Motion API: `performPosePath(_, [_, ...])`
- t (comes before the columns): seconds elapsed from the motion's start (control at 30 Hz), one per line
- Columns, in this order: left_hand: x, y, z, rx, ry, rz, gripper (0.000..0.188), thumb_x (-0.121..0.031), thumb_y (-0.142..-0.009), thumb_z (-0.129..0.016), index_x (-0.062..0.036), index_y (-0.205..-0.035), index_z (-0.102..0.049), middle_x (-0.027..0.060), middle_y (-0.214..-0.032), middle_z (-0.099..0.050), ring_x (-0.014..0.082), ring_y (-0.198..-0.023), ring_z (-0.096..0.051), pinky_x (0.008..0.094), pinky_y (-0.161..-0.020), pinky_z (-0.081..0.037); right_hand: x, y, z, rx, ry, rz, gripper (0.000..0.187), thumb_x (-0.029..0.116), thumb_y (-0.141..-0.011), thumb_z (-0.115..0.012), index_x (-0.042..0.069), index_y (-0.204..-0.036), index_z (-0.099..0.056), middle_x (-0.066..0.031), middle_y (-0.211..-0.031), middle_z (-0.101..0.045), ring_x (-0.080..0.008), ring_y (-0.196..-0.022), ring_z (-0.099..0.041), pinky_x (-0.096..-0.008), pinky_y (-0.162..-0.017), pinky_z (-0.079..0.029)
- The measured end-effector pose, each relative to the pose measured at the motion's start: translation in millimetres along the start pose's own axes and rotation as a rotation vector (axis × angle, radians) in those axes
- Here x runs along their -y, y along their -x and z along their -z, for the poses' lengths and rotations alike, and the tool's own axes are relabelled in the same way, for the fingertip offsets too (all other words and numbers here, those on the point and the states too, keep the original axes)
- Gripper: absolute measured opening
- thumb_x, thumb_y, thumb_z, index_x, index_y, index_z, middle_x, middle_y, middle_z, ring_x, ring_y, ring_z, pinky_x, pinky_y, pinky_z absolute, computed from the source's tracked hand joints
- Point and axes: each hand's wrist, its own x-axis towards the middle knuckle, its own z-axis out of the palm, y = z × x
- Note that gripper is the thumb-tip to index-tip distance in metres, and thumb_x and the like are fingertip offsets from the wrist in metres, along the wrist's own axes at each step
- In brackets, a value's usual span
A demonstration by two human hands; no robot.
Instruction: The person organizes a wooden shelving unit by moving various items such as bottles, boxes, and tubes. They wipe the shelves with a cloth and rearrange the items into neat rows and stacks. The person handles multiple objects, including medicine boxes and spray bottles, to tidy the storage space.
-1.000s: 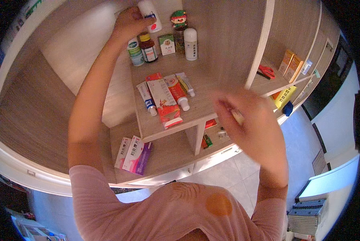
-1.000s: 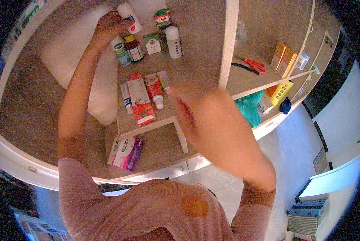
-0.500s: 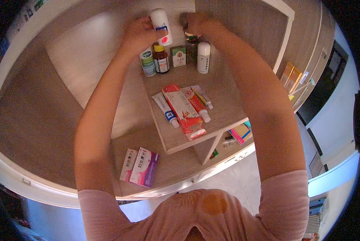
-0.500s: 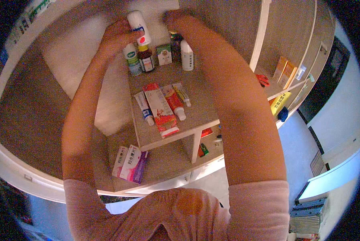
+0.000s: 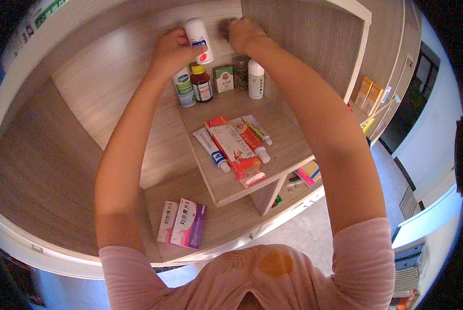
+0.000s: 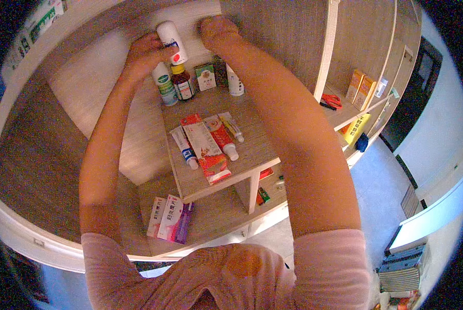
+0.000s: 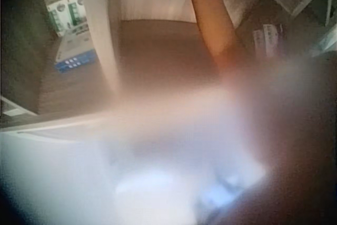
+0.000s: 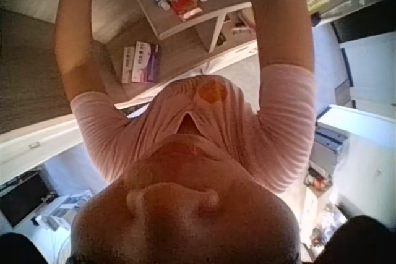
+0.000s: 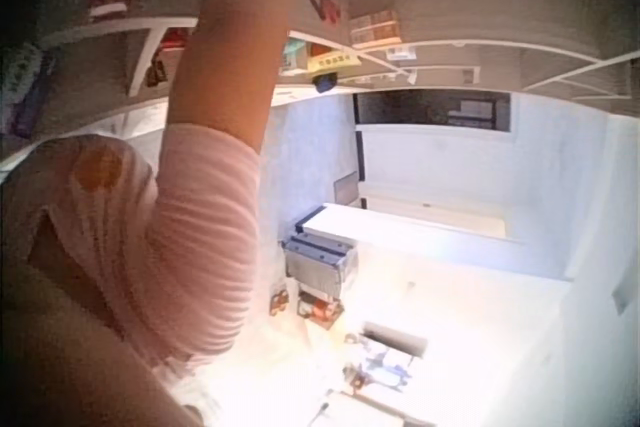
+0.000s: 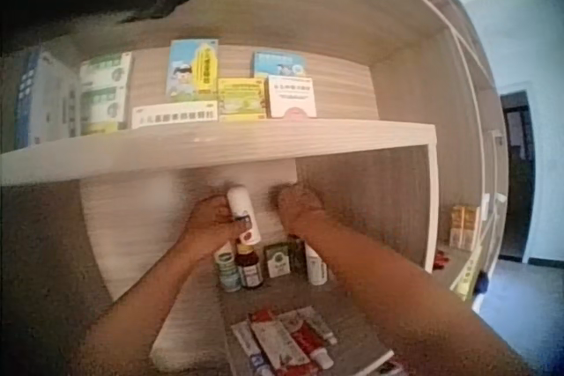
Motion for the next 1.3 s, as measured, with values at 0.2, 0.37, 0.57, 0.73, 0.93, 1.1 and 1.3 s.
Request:
performPosePath(0.2, [-5,-11,-16,0.019,-0.052,0.031,0.042,-0.022,-0.063,-0.075,0.0005,-0.096,-0.062,0.0115,-0.088,-0.065,0.0196,-0.08,-0.063,0.0309,-0.071,-0.05,17,124,94,-0.362,-0.192,0.149,0.032,0.017,-0.074,-0.065,-0.001,-0.1,-0.058,-0.0214,-0.097,-0.059,-0.0368,-0.089,-0.059,-0.042,-0.073,-0.049])
performPosePath(0.37, [38,-44,-50,0.002,-0.133,0.092,0.042,-0.025,-0.059,-0.077,-0.0014,-0.091,-0.064,0.011,-0.082,-0.066,0.0192,-0.075,-0.063,0.0309,-0.066,-0.05,16,260,118,-0.331,-0.357,0.128,0.032,0.007,-0.069,-0.071,0.004,-0.098,-0.058,-0.0141,-0.107,-0.056,-0.0294,-0.089,-0.06,-0.033,-0.073,-0.05])
performPosePath(0.57, [39,-75,-106,0.043,-0.139,0.021,0.038,-0.03,-0.059,-0.076,-0.0088,-0.089,-0.067,0.0067,-0.081,-0.066,0.0195,-0.071,-0.063,0.0327,-0.065,-0.049,-23,338,116,-0.138,-0.442,-0.187,0.037,0.003,-0.067,-0.073,0.002,-0.101,-0.057,-0.0152,-0.106,-0.054,-0.0288,-0.085,-0.06,-0.0324,-0.066,-0.052])
performPosePath(0.73, [60,-84,-112,0.036,-0.306,0.01,0.033,-0.028,-0.06,-0.076,-0.007,-0.084,-0.066,0.0083,-0.078,-0.066,0.0201,-0.069,-0.063,0.0331,-0.064,-0.049,-55,374,98,-0.113,-0.477,-0.379,0.038,0.001,-0.067,-0.072,0.003,-0.101,-0.058,-0.0143,-0.109,-0.055,-0.0254,-0.088,-0.06,-0.0291,-0.064,-0.053])
performPosePath(0.93, [44,-67,-116,0.177,-0.165,0.046,0.037,-0.022,-0.062,-0.076,-0.0013,-0.089,-0.063,0.0127,-0.08,-0.066,0.0212,-0.07,-0.064,0.0335,-0.065,-0.05,-73,408,97,-0.115,-0.595,-0.622,0.035,-0.004,-0.066,-0.07,0.002,-0.099,-0.059,-0.0154,-0.109,-0.055,-0.0239,-0.093,-0.059,-0.0289,-0.067,-0.056])
performPosePath(1.1, [62,-61,-119,0.086,-0.192,0.096,0.048,-0.022,-0.061,-0.078,-0.0002,-0.099,-0.059,0.0124,-0.086,-0.066,0.0213,-0.076,-0.064,0.0321,-0.068,-0.051,-84,417,90,-0.115,-0.627,-0.621,0.035,-0.005,-0.067,-0.069,0.001,-0.099,-0.058,-0.015,-0.11,-0.055,-0.0211,-0.091,-0.06,-0.0279,-0.066,-0.055])
performPosePath(1.3, [54,-56,-121,0.089,-0.166,0.101,0.047,-0.023,-0.063,-0.078,-0.0001,-0.099,-0.058,0.0124,-0.087,-0.065,0.0211,-0.079,-0.063,0.0315,-0.071,-0.05,-89,418,86,-0.117,-0.717,-0.629,0.035,-0.006,-0.067,-0.068,0.001,-0.1,-0.058,-0.0144,-0.111,-0.055,-0.0203,-0.09,-0.06,-0.0271,-0.066,-0.055])
